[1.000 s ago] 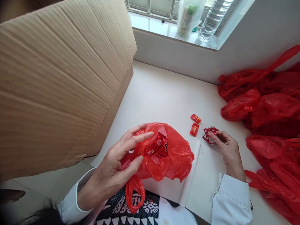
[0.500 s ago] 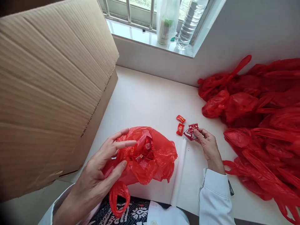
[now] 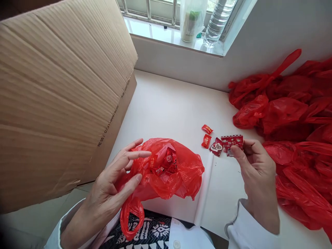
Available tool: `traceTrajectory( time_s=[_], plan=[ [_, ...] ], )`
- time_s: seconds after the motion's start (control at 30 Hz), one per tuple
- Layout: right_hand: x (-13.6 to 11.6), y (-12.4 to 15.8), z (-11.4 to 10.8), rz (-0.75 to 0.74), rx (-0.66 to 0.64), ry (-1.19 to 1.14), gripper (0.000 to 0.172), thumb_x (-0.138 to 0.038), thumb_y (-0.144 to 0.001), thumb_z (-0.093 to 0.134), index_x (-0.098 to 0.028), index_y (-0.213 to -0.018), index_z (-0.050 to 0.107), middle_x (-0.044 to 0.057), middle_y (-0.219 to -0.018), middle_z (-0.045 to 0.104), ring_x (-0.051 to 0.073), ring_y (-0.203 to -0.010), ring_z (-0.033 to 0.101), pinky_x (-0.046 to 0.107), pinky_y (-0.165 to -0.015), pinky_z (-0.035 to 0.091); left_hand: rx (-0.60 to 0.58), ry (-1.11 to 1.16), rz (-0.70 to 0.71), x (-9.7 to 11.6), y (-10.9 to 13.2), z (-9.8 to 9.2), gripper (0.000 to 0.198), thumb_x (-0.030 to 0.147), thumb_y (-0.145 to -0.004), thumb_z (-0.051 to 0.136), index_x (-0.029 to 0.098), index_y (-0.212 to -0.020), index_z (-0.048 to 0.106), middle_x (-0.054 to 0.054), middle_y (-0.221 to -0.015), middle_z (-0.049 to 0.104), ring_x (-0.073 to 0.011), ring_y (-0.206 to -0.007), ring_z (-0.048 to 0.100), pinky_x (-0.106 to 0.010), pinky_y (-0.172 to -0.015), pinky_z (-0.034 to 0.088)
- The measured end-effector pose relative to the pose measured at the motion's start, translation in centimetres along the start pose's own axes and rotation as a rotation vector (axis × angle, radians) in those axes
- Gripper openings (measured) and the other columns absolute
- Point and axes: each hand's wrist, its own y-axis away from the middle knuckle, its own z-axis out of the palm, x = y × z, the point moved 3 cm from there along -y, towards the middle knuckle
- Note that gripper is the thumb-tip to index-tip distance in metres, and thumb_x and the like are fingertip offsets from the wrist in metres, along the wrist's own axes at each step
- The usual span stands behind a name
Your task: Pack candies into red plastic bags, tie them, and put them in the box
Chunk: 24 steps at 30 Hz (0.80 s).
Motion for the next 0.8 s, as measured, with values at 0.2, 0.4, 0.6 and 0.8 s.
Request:
traceTrajectory(
  time_s=[0.2, 0.4, 0.6, 0.8],
  plan=[
    [-8.1, 4.3, 8.4, -0.417, -0.853, 0.102, 0.019, -0.026, -0.095, 0.049, -0.023, -0.112, 0.057, 0.003, -0.098, 0.067, 0.013, -0.083, 0.065, 0.025, -0.072, 0.052, 0.025, 0.013, -0.002, -0.3, 0.3, -0.2, 0.038, 0.013, -0.090, 0.045, 0.035, -0.120, 0.054, 0.003, -0.142, 0.043, -0.0219, -0.141, 0.028, -0.042, -0.111, 0.036],
    [-3.2, 3.4, 13.3, -0.569, -0.859, 0.690, 0.012, -0.026, -0.091, 0.052, -0.017, -0.098, 0.055, 0.006, -0.085, 0.064, 0.019, -0.073, 0.061, 0.032, -0.061, 0.047, 0.069, -0.102, -0.042, -1.2, 0.6, -0.7, 0.040, 0.010, -0.087, 0.042, 0.033, -0.116, 0.057, 0.000, -0.143, 0.039, -0.0216, -0.138, 0.034, -0.035, -0.096, 0.048],
    [-1.0, 3.0, 13.5, -0.612, -0.879, 0.747, 0.026, -0.003, -0.085, 0.042, -0.020, -0.100, 0.055, 0.005, -0.087, 0.063, 0.017, -0.074, 0.059, 0.030, -0.063, 0.043, 0.001, -0.245, 0.006, -1.1, 0.4, 0.0, 0.055, 0.000, -0.083, 0.035, 0.033, -0.121, 0.058, -0.001, -0.140, 0.041, -0.0162, -0.136, 0.035, -0.031, -0.103, 0.041],
    [-1.8, 3.4, 14.3, -0.639, -0.826, 0.770, 0.027, 0.000, -0.082, 0.041, -0.019, -0.097, 0.054, 0.010, -0.099, 0.060, 0.023, -0.091, 0.056, 0.037, -0.076, 0.044, 0.014, -0.274, -0.016, -1.4, 0.1, 0.0, 0.053, 0.005, -0.085, 0.035, 0.027, -0.130, 0.053, -0.007, -0.130, 0.046, -0.0189, -0.123, 0.050, -0.028, -0.087, 0.051]
  ],
)
